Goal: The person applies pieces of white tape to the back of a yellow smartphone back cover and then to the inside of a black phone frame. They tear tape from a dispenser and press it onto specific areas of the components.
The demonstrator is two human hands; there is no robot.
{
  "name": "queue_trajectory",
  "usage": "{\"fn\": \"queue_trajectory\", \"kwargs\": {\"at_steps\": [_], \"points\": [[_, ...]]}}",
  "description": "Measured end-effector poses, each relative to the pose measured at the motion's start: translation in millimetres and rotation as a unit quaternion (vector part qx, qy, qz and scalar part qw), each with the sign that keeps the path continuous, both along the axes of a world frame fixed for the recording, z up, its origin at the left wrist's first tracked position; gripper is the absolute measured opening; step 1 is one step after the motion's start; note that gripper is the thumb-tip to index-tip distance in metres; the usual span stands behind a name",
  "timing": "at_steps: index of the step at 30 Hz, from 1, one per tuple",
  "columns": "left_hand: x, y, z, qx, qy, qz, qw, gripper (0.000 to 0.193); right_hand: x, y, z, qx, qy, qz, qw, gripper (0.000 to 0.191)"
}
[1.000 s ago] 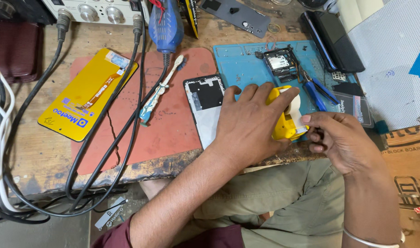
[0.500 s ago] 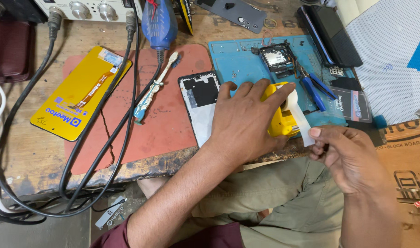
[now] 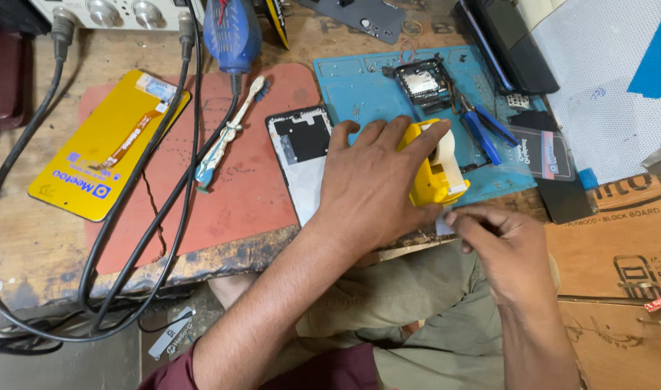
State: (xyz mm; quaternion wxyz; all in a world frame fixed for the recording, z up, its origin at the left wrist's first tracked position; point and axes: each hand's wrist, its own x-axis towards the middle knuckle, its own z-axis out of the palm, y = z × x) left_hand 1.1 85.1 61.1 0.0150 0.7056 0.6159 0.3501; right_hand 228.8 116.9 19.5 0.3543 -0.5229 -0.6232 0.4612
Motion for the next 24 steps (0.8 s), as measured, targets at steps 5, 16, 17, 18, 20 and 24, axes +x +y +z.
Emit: {"fn": "queue_trajectory", "kwargs": {"at_steps": [5, 16, 17, 18, 20, 24], "points": [[-13.9, -25.4, 4.1, 0.106, 0.008, 0.021, 0.994, 0.09, -3.5, -15.3, 14.9, -0.017, 0.093, -0.006, 0.996, 0.018], [-53.4, -120.1, -7.8, 0.107, -0.042, 0.183, 0.976, 0.021, -110.8, -36.9, 53.4, 0.203, -0.084, 0.17, 0.961, 0.018], [-52.3, -120.5, -10.3, 0.104, -0.045, 0.185, 0.976, 0.02, -120.0, -31.3, 53.9, 0.213, -0.085, 0.192, 0.954, 0.018], [-51.1, -118.8, -12.9, 0.103, -0.049, 0.187, 0.976, 0.02, -130.9, -24.2, 52.2, 0.224, -0.085, 0.214, 0.947, 0.018], [-50.1, -115.8, -17.4, 0.099, -0.055, 0.188, 0.976, 0.02, -143.4, -12.7, 48.6, 0.243, -0.098, 0.238, 0.935, 0.018], [-48.0, -113.0, -21.4, 0.092, -0.062, 0.19, 0.975, 0.022, -152.9, 7.8, 38.5, 0.257, -0.121, 0.266, 0.921, 0.018]]}}
